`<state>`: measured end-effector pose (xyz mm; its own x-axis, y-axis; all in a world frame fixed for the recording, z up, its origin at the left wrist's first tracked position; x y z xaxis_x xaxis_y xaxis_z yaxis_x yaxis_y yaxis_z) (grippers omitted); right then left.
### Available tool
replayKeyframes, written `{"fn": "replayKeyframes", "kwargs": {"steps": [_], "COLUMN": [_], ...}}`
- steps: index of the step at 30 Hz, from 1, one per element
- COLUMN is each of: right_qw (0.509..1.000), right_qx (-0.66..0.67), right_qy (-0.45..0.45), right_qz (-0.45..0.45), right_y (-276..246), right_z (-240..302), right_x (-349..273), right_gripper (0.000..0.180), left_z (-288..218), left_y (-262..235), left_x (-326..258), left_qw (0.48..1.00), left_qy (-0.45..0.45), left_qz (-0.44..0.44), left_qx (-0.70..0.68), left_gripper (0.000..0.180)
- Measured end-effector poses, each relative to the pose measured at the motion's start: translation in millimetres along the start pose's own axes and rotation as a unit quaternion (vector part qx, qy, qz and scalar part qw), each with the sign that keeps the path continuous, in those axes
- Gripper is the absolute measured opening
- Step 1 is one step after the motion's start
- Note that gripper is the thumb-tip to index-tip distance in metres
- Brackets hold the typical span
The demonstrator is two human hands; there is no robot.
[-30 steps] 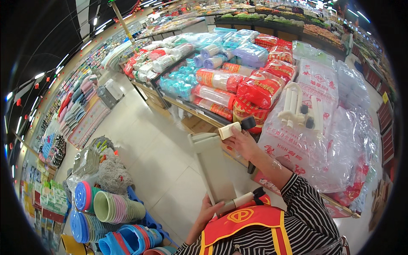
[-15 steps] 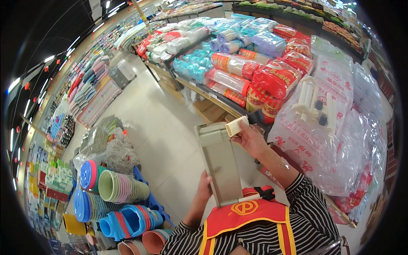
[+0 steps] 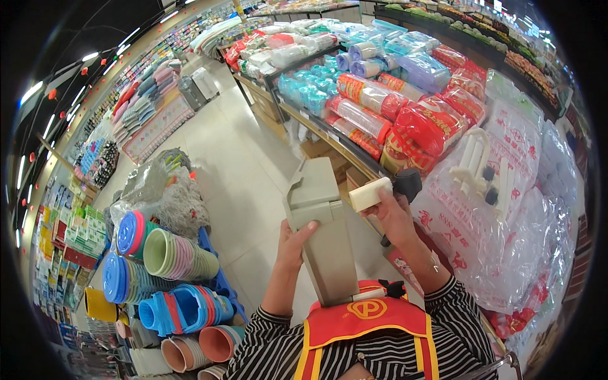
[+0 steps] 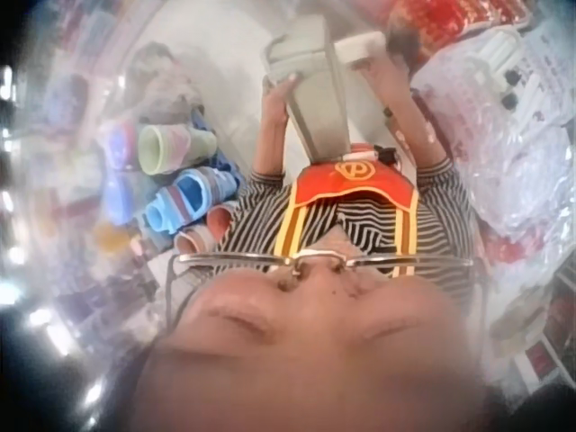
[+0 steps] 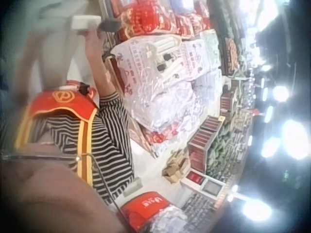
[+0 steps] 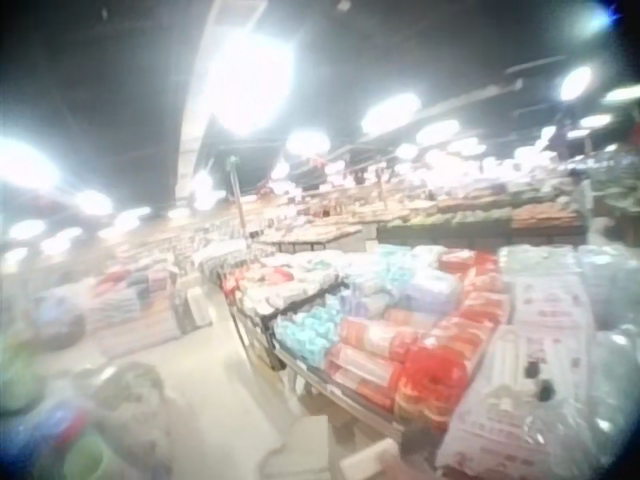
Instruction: The person assembles a dustpan by inserting two caster wheels into the base and securing them with black caps. They then hand the assembled dustpan to another person and continue adjusting the wheels.
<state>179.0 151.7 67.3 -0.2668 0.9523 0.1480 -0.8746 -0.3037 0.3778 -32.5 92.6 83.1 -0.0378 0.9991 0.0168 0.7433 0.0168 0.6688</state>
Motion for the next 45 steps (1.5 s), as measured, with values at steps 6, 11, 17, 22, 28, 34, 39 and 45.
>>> {"fn": "replayKeyframes", "kwargs": {"steps": [6,11,17,22,28,34,39,45], "right_qw": [0.994,0.992,0.996,0.996,0.996,0.994,0.997,0.998], "right_qx": [-0.102,-0.105,-0.077,-0.071,-0.089,0.104,0.072,-0.007], "right_qy": [-0.031,-0.057,-0.024,-0.036,-0.003,-0.016,-0.039,-0.044], "right_qz": [-0.021,-0.044,-0.049,-0.040,-0.009,0.017,-0.011,-0.042], "right_y": [21,24,33,40,35,33,23,15], "right_z": [13,12,11,22,19,23,16,26], "right_x": [-14,-18,-31,-40,-38,-42,-45,-42], "right_gripper": [0.034,0.029,0.029,0.027,0.028,0.036,0.040,0.064], "left_z": [-4,-7,-10,-9,-11,-14,-10,-12], "left_y": [4,9,16,16,21,21,18,19], "left_x": [-8,-11,-18,-25,-25,-34,-32,-31], "left_qw": [0.998,0.998,0.996,0.993,0.996,0.993,0.994,0.994], "left_qy": [0.031,0.024,0.052,0.074,0.061,0.080,0.063,0.071], "left_qz": [0.019,0.022,0.023,0.031,0.056,0.084,0.081,0.078], "left_qx": [0.058,0.045,0.066,0.085,0.038,0.029,0.024,0.023], "left_gripper": [0.033,0.033,0.032,0.030,0.029,0.029,0.029,0.029]}}
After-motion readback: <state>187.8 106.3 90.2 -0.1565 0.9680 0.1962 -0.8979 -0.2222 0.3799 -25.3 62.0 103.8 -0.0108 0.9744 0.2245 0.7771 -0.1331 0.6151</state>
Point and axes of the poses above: each hand's wrist, its own x-axis towards the middle knuckle, its own y-axis out of the palm, z = x × y, the point moved 3 cm from there along x, towards the middle knuckle, and after that the axes turned 13 degrees about -x, right-handed, at the moved point
